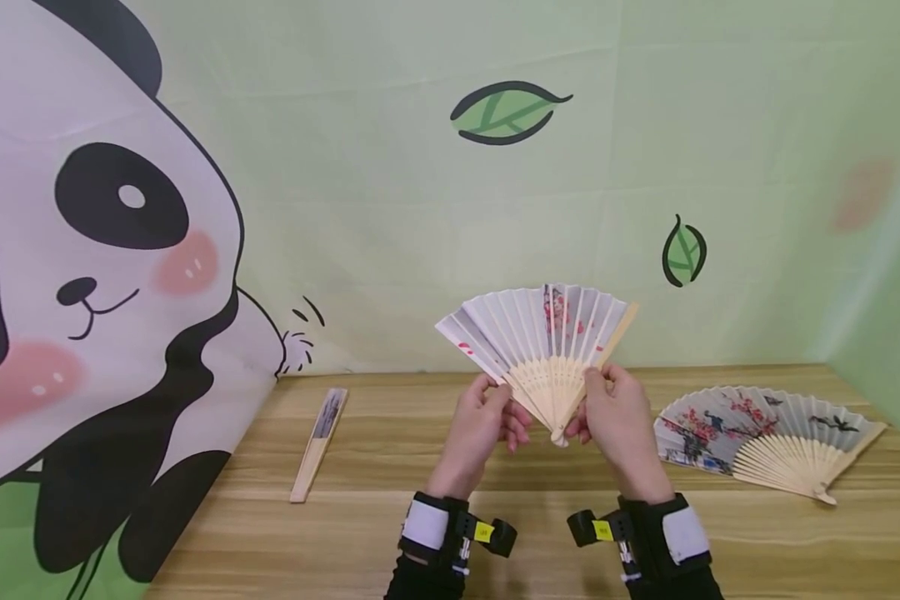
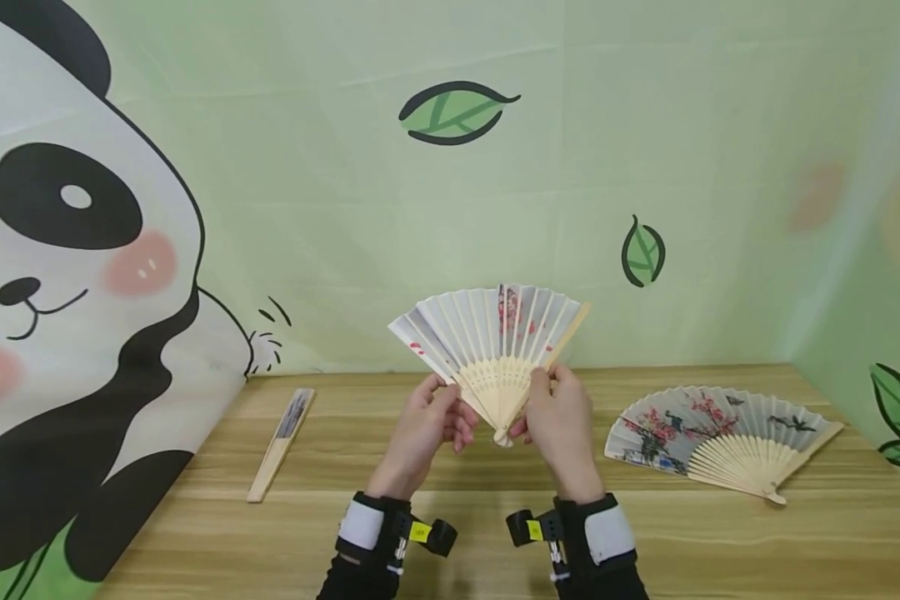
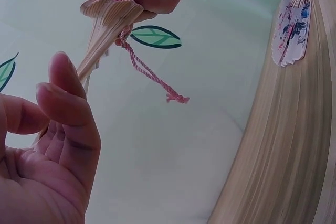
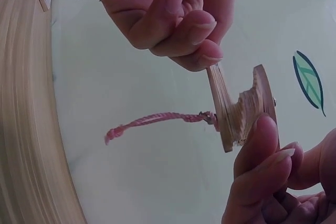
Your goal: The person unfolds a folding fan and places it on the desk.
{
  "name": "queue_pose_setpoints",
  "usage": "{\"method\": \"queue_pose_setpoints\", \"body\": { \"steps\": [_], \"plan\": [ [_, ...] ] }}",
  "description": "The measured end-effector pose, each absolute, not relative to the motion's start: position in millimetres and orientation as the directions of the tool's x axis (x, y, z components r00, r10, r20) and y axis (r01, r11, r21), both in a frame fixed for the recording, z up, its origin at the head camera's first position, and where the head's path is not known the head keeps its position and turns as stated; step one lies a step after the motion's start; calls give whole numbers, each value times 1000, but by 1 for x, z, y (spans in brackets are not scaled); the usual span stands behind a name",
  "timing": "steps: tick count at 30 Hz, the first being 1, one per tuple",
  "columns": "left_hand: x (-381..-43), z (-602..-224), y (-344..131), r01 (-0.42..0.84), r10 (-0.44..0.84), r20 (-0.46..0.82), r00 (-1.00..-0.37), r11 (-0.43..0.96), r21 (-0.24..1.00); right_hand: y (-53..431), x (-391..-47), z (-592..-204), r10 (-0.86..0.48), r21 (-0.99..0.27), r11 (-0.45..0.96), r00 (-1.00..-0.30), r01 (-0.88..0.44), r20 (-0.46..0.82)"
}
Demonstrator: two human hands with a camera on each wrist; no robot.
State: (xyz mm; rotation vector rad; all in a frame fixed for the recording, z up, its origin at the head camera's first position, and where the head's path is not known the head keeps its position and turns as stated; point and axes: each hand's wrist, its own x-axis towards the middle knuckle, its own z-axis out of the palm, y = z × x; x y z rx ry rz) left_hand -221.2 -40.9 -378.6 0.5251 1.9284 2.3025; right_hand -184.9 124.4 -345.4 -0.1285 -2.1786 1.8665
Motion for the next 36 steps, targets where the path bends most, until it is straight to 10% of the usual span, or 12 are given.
{"method": "queue_pose_setpoints", "body": {
  "steps": [36],
  "plan": [
    [-221,-376,-48,163,236,214,-948,-218,962,124,-181,-343,231,-993,34,-965,-116,120]
  ]
}}
